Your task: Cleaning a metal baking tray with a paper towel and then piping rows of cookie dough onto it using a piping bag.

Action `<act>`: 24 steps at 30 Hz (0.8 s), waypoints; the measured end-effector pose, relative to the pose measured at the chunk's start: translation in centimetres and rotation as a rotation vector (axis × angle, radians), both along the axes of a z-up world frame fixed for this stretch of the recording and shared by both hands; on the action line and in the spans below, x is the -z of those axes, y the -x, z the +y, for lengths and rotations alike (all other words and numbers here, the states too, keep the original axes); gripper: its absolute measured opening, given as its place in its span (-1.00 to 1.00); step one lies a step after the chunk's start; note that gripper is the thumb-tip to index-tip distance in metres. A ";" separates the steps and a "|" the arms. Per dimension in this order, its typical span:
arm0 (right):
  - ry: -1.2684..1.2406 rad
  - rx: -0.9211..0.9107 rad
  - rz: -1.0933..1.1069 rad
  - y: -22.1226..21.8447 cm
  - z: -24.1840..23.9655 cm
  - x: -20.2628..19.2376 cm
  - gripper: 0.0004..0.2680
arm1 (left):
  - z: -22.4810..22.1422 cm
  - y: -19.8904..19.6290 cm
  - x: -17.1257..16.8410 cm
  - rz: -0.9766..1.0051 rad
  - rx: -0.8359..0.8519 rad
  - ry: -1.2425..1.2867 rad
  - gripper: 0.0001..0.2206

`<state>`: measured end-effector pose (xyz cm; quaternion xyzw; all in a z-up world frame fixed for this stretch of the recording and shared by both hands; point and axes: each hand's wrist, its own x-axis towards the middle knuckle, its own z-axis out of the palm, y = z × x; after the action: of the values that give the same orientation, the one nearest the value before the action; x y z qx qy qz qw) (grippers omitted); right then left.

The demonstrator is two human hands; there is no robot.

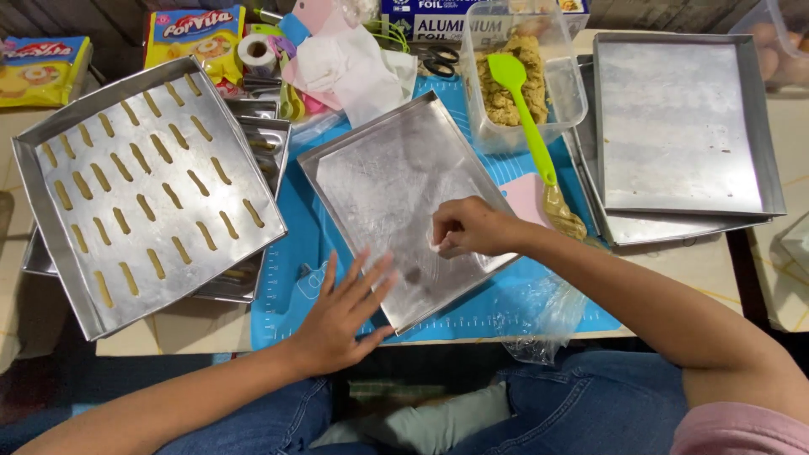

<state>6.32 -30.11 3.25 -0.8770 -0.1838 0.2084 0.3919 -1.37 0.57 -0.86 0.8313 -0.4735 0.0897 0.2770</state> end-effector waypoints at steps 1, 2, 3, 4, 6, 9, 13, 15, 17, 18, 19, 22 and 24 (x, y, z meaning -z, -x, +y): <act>0.009 0.004 -0.006 -0.6 -0.7 -0.7 -0.91 | 0.0 0.0 -0.7 -0.006 0.004 0.009 -0.32; -0.063 0.109 0.053 -1.2 -1.3 -1.5 -0.93 | 0.1 0.0 -1.5 -0.031 0.160 0.051 -0.49; -0.136 0.211 0.113 -1.8 -1.8 -2.2 -0.94 | 0.3 0.1 -2.2 -0.055 0.312 0.092 -0.66; -0.129 0.212 0.109 -2.1 -2.0 -2.6 -0.94 | 0.0 0.1 -2.3 -0.060 0.313 0.099 -0.66; -0.140 0.328 0.000 -2.7 -2.2 -3.4 -0.92 | -0.1 -0.1 -2.5 -0.084 0.354 0.164 -0.79; -0.080 0.324 -0.125 -4.0 -2.4 -2.4 -0.91 | -0.3 -0.3 -2.9 -0.121 0.377 0.141 -0.87; -0.094 0.195 -0.276 -4.7 -1.5 1.6 -0.90 | -0.1 -0.4 -2.3 -0.117 0.384 0.114 -0.83; -0.151 0.119 -0.283 -4.4 -0.4 3.6 -0.85 | 0.1 -0.4 -2.0 -0.101 0.357 0.071 -0.78; -0.241 0.123 -0.225 -3.1 1.5 3.1 -0.86 | 0.3 -0.6 -1.7 -0.104 0.348 0.056 -0.79; -0.329 0.124 -0.167 -2.4 2.4 2.9 -0.88 | 0.4 -0.7 -1.5 -0.109 0.336 0.043 -0.79; -0.330 0.124 -0.168 -1.5 2.9 2.4 -0.88 | 0.7 -0.8 -1.5 -0.110 0.336 0.041 -0.79; -0.190 -0.037 -0.129 0.6 3.5 1.5 -0.86 | 1.6 -1.2 -1.4 -0.012 0.308 0.051 -0.81; -0.060 -0.243 -0.235 1.3 2.8 2.4 -0.87 | 2.2 -1.5 -1.2 0.008 0.336 0.030 -0.85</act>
<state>5.00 -27.27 0.89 -0.8547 -0.3390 0.1447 0.3654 0.12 2.78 0.37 0.7365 -0.6033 0.0459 0.3025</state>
